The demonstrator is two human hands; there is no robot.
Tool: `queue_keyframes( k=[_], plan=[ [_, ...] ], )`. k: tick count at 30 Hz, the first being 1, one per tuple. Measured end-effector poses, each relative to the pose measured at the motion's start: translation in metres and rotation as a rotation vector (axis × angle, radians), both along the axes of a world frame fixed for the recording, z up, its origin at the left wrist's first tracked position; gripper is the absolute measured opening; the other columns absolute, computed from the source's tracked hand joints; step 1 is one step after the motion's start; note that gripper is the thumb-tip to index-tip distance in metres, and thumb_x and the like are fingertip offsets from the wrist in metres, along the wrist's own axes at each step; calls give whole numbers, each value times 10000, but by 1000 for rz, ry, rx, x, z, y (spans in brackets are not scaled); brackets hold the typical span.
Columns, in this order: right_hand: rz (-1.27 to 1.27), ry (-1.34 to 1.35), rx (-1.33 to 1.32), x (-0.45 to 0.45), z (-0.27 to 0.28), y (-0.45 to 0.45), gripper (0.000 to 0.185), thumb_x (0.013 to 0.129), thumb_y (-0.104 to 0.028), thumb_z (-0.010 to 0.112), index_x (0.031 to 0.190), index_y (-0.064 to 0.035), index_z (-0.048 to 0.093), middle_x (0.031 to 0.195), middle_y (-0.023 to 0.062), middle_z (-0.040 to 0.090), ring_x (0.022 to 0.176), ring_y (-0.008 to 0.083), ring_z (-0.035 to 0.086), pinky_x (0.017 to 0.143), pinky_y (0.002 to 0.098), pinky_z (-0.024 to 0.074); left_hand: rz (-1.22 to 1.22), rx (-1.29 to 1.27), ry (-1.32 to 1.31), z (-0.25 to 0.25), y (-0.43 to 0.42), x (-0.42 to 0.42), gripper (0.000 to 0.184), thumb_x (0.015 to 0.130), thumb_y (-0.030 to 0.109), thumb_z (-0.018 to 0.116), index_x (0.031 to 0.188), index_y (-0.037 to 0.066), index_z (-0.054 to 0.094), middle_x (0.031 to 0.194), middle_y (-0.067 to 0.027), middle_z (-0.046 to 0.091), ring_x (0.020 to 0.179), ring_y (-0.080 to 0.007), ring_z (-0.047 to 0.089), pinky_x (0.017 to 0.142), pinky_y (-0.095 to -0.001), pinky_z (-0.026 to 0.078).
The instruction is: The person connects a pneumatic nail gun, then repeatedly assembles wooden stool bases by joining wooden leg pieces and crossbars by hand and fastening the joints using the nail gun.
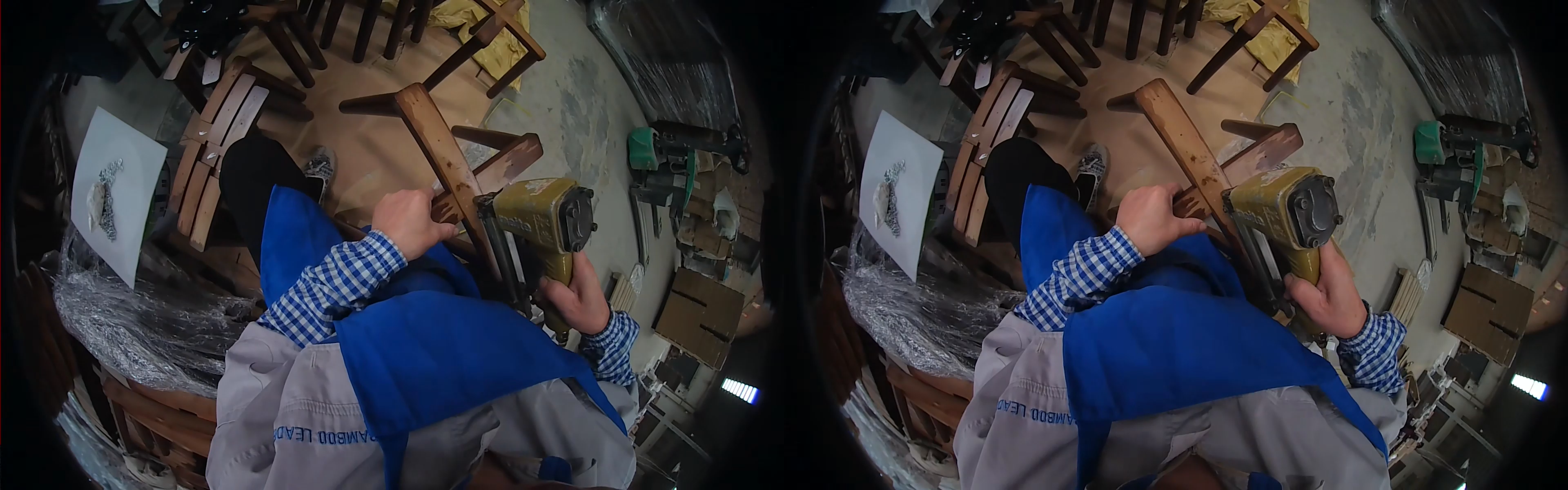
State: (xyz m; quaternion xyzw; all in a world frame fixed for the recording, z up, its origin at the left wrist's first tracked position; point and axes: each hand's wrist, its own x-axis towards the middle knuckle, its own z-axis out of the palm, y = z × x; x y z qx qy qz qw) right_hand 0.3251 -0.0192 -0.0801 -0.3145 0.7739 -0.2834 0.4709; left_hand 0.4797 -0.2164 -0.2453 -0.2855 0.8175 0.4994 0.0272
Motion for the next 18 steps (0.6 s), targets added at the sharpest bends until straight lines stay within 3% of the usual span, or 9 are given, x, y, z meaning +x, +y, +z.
queue_keyframes(
  k=[6,8,12,14,18],
  plan=[
    [-12,-19,60,4,3,-1,700,837,27,548,1480,-25,279,1114,106,547,735,131,596,659,281,513,-2,-2,-16,1,-1,1,545,678,451,820,932,-15,697,787,-218,679,777,-378,671,748,-448,532],
    [-32,-17,27,6,2,0,522,901,-30,557,1380,-4,353,962,69,589,742,125,602,676,281,522,-3,-1,-12,1,0,2,545,678,448,820,939,-15,697,788,-218,679,779,-377,671,749,-449,532],
    [-42,-40,38,0,-4,4,525,906,-32,557,1385,-5,344,962,69,589,736,124,604,670,278,524,0,16,-11,-2,-1,1,549,677,441,821,956,-16,698,802,-220,682,786,-377,672,753,-449,530],
    [143,114,35,-7,-10,10,723,842,12,554,1493,-31,242,1097,119,557,741,144,602,661,288,517,2,2,-12,0,-1,1,545,678,438,821,953,-16,697,803,-220,682,787,-379,671,753,-451,529],
    [39,15,40,-1,-6,-1,730,836,9,558,1495,-33,245,1062,116,570,719,145,602,650,297,516,7,9,1,-4,0,0,536,680,437,819,940,-14,693,794,-220,677,789,-385,667,755,-456,526]
  ],
)
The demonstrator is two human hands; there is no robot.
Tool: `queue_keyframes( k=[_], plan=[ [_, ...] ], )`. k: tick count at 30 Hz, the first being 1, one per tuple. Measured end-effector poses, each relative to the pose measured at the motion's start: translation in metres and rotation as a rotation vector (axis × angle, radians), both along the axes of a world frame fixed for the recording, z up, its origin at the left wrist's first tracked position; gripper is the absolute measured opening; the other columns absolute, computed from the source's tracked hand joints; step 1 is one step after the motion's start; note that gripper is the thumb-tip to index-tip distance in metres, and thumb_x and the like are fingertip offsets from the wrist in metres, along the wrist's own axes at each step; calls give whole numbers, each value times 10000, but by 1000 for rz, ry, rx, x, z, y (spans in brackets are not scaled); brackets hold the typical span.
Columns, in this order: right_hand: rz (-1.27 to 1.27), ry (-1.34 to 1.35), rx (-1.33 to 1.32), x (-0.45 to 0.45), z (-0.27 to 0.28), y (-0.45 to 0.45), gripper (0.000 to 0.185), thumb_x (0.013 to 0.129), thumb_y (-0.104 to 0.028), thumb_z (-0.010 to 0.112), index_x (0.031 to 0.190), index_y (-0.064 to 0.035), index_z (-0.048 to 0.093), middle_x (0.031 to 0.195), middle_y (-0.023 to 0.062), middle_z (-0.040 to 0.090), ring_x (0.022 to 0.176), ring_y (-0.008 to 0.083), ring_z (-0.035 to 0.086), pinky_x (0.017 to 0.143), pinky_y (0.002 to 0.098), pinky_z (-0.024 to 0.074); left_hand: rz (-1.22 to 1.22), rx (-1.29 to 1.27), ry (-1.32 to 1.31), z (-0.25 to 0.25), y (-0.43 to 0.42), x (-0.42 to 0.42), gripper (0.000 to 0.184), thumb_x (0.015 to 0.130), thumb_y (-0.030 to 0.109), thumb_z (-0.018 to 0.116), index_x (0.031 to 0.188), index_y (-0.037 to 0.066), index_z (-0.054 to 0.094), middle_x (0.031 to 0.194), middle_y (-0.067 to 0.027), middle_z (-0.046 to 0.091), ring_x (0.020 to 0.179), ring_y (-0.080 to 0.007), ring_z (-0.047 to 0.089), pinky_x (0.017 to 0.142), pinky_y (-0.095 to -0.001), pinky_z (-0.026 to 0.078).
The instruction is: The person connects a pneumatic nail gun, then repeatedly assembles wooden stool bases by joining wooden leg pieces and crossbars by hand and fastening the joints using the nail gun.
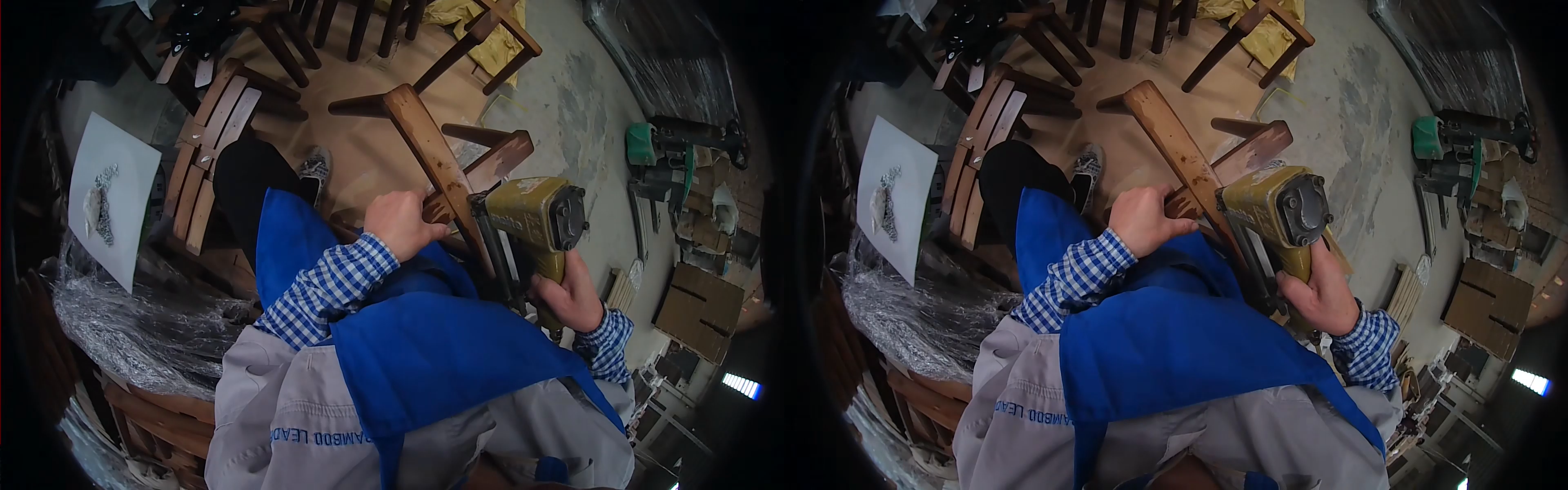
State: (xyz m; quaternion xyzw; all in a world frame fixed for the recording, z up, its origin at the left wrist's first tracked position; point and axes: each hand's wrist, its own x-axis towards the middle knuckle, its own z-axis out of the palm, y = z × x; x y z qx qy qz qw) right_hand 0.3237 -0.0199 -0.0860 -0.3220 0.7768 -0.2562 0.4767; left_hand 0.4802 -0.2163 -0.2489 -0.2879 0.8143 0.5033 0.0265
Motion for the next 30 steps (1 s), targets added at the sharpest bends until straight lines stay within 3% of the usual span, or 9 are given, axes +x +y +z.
queue_keyframes(
  k=[6,8,12,18,20,30],
  plan=[
    [-40,-4,-5,-4,-4,-11,719,831,8,558,1483,-26,258,1013,106,584,677,156,599,635,303,515,-1,-9,-29,2,-2,-2,530,680,445,817,933,-4,694,787,-223,673,787,-385,665,751,-461,525],
    [-20,12,-34,-5,-6,-10,479,895,-32,578,1332,4,384,931,74,596,716,129,613,650,280,525,5,-25,-26,1,-2,-3,529,680,447,818,932,-2,694,786,-222,673,786,-384,666,750,-461,525],
    [-52,-9,4,-8,-7,-15,472,888,-26,577,1322,8,395,928,74,596,715,129,613,649,280,524,-48,-1,-90,6,-5,-6,500,711,412,794,977,1,693,844,-223,694,814,-375,679,785,-449,539],
    [121,102,-90,-16,-14,-9,509,885,-23,579,1352,14,379,907,70,604,719,132,620,654,280,525,-53,0,-82,0,-4,-10,491,710,412,793,948,-5,692,835,-217,694,814,-370,679,783,-446,539],
    [-33,-22,-3,-14,-10,-8,729,814,16,565,1485,-20,281,1166,128,579,853,176,626,741,294,519,-54,6,-76,-1,-4,-12,489,710,413,793,938,-8,693,836,-216,694,815,-369,679,780,-445,538],
    [-312,-79,-94,-32,8,32,632,885,-1,552,1453,2,274,959,102,622,708,137,627,621,258,528,25,25,-38,6,-22,-28,550,712,481,793,940,-12,707,809,-206,694,774,-357,681,734,-438,535]
  ],
)
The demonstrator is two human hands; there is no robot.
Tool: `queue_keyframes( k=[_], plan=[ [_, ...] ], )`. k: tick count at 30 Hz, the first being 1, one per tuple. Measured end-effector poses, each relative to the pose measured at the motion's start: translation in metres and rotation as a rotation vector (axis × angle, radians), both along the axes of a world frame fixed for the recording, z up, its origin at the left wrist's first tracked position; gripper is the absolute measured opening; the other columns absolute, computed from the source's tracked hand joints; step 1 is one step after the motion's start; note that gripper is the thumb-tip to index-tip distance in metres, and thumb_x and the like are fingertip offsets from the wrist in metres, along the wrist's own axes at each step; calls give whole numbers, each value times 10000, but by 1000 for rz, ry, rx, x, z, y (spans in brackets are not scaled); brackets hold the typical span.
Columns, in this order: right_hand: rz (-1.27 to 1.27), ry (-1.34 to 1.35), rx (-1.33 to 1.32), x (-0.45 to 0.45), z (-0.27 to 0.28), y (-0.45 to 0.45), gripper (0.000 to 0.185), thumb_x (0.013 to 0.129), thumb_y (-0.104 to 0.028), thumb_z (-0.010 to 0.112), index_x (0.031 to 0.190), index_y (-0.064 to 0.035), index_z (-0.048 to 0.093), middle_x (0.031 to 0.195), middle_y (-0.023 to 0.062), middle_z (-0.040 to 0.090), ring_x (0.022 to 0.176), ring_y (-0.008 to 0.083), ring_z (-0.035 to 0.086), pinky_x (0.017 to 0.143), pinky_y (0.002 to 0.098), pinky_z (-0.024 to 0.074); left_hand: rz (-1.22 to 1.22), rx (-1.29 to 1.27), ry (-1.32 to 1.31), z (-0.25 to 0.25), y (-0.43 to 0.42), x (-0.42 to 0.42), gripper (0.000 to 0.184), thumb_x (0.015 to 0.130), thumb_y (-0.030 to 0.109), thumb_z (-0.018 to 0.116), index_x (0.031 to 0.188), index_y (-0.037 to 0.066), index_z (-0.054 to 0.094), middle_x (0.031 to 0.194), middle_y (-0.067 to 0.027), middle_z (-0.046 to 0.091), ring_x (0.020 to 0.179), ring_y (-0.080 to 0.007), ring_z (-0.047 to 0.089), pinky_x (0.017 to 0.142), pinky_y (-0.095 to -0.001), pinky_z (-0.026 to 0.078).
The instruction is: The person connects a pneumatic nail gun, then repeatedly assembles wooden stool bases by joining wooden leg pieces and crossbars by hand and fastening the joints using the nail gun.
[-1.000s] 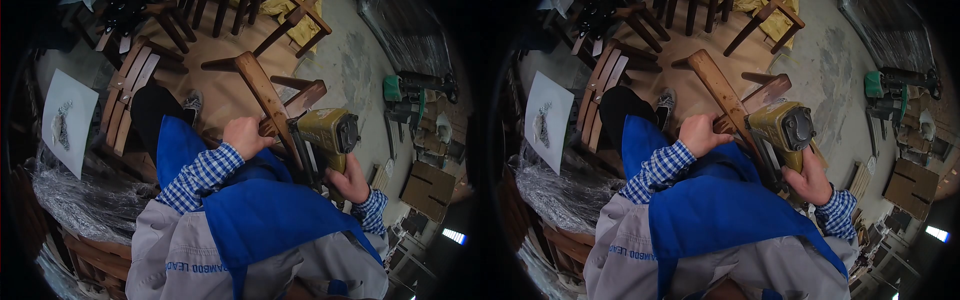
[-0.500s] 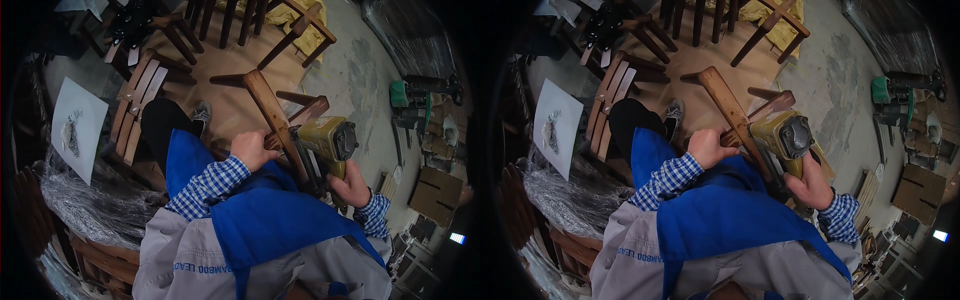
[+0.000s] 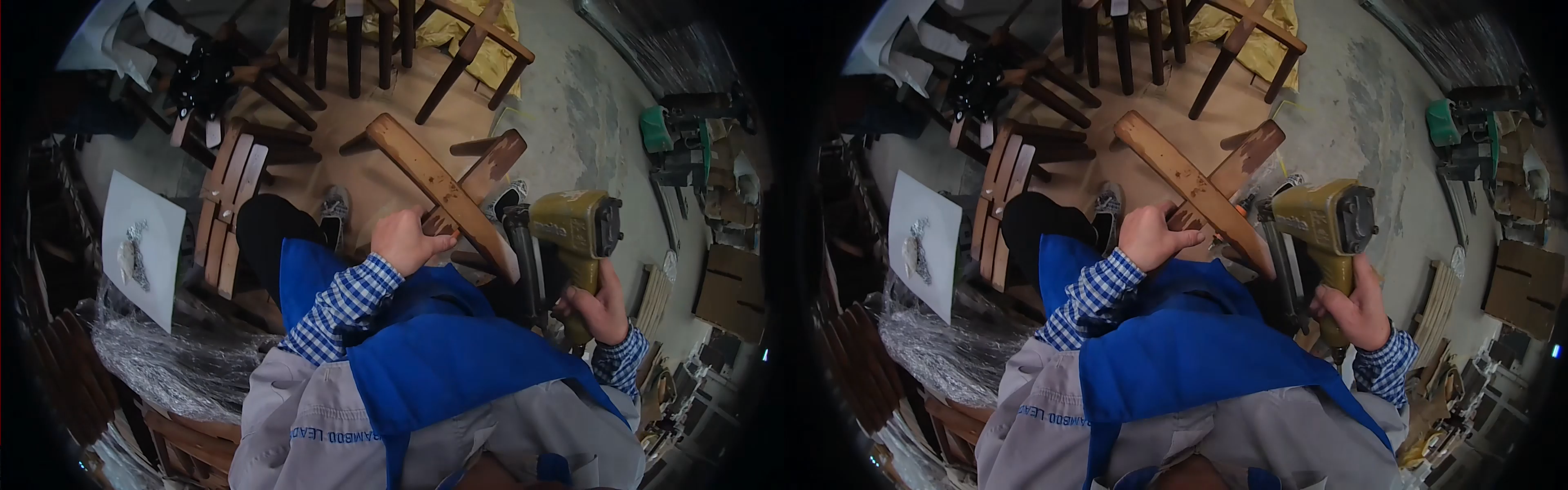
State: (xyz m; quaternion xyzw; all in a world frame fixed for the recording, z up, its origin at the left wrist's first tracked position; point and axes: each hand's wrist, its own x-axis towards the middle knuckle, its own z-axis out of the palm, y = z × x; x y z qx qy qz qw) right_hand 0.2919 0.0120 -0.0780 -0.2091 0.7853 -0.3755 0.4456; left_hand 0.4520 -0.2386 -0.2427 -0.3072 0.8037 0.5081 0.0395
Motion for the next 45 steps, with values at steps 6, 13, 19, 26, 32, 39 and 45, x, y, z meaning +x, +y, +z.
queue_keyframes(
  k=[6,13,19,26,32,39,45],
  plan=[
    [-419,172,-185,-19,6,54,515,897,-21,548,1365,24,338,845,103,623,676,150,631,584,266,527,41,12,107,27,-33,-19,554,748,511,767,910,-14,700,755,-222,667,721,-348,676,682,-422,519],
    [-648,242,-215,-46,-20,106,585,886,-44,535,1407,56,290,756,96,605,592,137,572,540,250,488,178,407,439,145,-79,-73,361,905,265,718,1046,-61,657,917,-51,686,794,-89,612,703,-258,505],
    [-690,134,-265,-55,-44,109,569,853,-18,554,1370,47,324,846,115,611,616,158,603,537,260,503,198,375,469,187,-120,-212,385,891,260,725,1100,-59,666,941,-101,705,787,-151,663,702,-264,522],
    [-716,11,-367,-69,-68,101,563,830,4,564,1348,35,346,965,133,598,651,167,624,544,273,523,436,117,381,122,-129,-412,581,818,362,773,1179,-76,649,1163,-196,683,1050,-306,661,925,-366,495],
    [-682,-46,-341,-88,-89,89,654,825,6,562,1422,8,294,1109,138,560,673,168,626,558,277,531,376,24,227,119,-115,-478,670,854,377,729,1333,-52,540,1349,-223,568,1249,-329,551,1049,-392,427],
    [-733,-115,-313,-102,-109,93,673,829,8,559,1444,-12,286,1152,135,553,686,152,621,573,268,528,204,-137,334,144,-141,-474,629,869,470,701,1138,-97,666,1139,-212,688,1047,-291,661,910,-363,498],
    [-706,-97,-294,-110,-117,87,708,809,14,563,1452,-9,266,1180,146,547,690,172,630,566,282,536,261,-41,448,151,-155,-464,607,878,402,720,1184,-115,633,1182,-202,673,1094,-270,642,963,-333,474]
  ],
)
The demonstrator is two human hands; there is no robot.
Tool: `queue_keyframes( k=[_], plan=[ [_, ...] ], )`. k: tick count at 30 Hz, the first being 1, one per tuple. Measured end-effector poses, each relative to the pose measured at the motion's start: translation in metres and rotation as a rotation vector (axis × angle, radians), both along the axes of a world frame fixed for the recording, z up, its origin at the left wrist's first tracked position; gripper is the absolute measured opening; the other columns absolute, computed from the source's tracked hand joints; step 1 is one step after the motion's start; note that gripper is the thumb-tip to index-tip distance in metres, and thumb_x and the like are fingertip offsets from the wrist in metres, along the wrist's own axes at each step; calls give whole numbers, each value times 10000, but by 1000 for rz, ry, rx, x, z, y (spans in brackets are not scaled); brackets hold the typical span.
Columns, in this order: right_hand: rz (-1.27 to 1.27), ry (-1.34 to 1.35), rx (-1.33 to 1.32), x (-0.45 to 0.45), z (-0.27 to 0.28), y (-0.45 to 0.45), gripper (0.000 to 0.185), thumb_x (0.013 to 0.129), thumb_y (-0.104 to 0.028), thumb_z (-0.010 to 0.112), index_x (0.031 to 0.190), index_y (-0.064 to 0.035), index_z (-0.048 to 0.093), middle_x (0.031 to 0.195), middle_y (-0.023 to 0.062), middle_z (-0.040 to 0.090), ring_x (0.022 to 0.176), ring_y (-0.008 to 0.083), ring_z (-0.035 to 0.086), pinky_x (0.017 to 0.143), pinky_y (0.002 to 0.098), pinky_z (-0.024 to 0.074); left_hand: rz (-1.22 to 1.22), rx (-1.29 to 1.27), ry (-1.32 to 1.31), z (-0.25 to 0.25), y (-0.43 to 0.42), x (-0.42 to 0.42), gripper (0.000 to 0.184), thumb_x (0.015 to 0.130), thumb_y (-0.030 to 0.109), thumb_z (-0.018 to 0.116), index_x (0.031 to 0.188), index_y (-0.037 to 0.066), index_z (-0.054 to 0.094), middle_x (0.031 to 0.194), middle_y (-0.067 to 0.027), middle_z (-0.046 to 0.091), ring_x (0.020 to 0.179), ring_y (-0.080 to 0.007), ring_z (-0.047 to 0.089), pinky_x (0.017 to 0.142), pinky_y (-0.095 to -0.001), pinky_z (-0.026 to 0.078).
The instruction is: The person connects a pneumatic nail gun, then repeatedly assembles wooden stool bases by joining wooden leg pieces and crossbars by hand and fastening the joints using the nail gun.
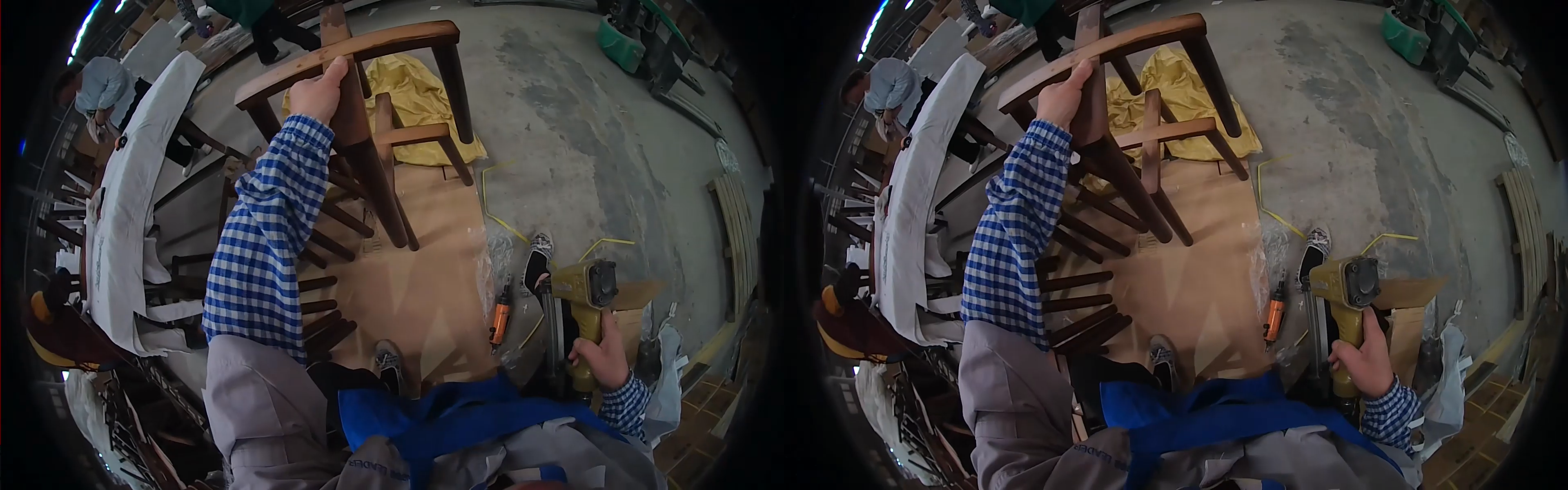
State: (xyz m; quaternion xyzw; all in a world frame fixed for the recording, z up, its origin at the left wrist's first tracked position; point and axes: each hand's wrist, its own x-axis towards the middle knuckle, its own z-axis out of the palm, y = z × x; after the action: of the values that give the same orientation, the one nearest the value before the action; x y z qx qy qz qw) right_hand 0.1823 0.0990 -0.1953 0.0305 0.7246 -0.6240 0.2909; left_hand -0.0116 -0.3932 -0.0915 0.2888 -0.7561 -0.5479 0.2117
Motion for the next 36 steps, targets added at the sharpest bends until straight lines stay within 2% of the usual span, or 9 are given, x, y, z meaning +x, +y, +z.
queue_keyframes(
  k=[4,11,16,19,25,27,30,32,36],
  plan=[
    [28,0,-1,4,0,-2,728,810,18,567,1466,-14,253,1204,150,542,692,172,630,567,281,537,245,93,46,-1,18,-26,640,889,360,697,1273,-131,551,1314,-250,585,1197,-324,578,1011,-375,441],
    [42,-16,-30,5,-2,-2,752,808,24,567,1481,-17,234,1224,153,539,692,176,635,573,284,542,361,241,136,-7,41,-52,585,926,379,638,1209,-130,588,1189,-261,648,1038,-337,654,939,-390,492],
    [11,-5,-56,5,3,-6,701,817,34,554,1458,-23,278,1176,139,564,712,148,634,592,264,539,423,352,306,-82,45,-62,527,914,342,670,1124,-138,614,1041,-221,686,925,-302,688,780,-402,553],
    [-11,-2,-46,6,-5,-4,688,813,35,556,1445,-14,288,1142,138,572,695,155,637,582,268,540,439,212,273,-181,11,-91,533,917,372,641,1106,-127,627,1013,-261,690,919,-360,683,821,-428,532],
    [-44,-21,41,5,-12,-8,713,784,42,551,1441,-2,279,1118,161,576,637,190,640,531,286,537,530,117,-70,-250,17,-79,561,939,445,559,1067,-90,670,1013,-291,684,963,-428,655,867,-482,496],
    [-23,-37,80,2,-14,-11,709,788,41,550,1442,0,278,1107,158,579,642,189,640,532,287,536,465,13,-244,-256,12,-70,572,955,453,534,1055,-93,673,1011,-287,685,956,-433,653,868,-489,502],
    [-22,-33,96,0,-16,-22,699,801,34,550,1443,4,275,1078,153,585,650,186,637,536,286,534,-26,-671,-478,-251,-30,-49,524,971,465,482,1022,2,721,991,-208,711,941,-362,679,825,-463,540],
    [24,20,84,2,-23,-31,675,832,8,552,1444,12,267,1001,144,602,650,180,627,549,286,530,-149,-871,-624,-209,-61,-26,469,961,462,501,995,58,737,988,-172,718,926,-330,687,793,-443,555],
    [215,-52,117,5,-57,-53,666,848,-23,554,1453,12,277,865,120,604,621,176,616,553,290,529,-96,-1049,-495,-154,-132,97,374,930,445,560,947,111,727,885,-128,711,851,-323,684,752,-462,555]
  ],
)
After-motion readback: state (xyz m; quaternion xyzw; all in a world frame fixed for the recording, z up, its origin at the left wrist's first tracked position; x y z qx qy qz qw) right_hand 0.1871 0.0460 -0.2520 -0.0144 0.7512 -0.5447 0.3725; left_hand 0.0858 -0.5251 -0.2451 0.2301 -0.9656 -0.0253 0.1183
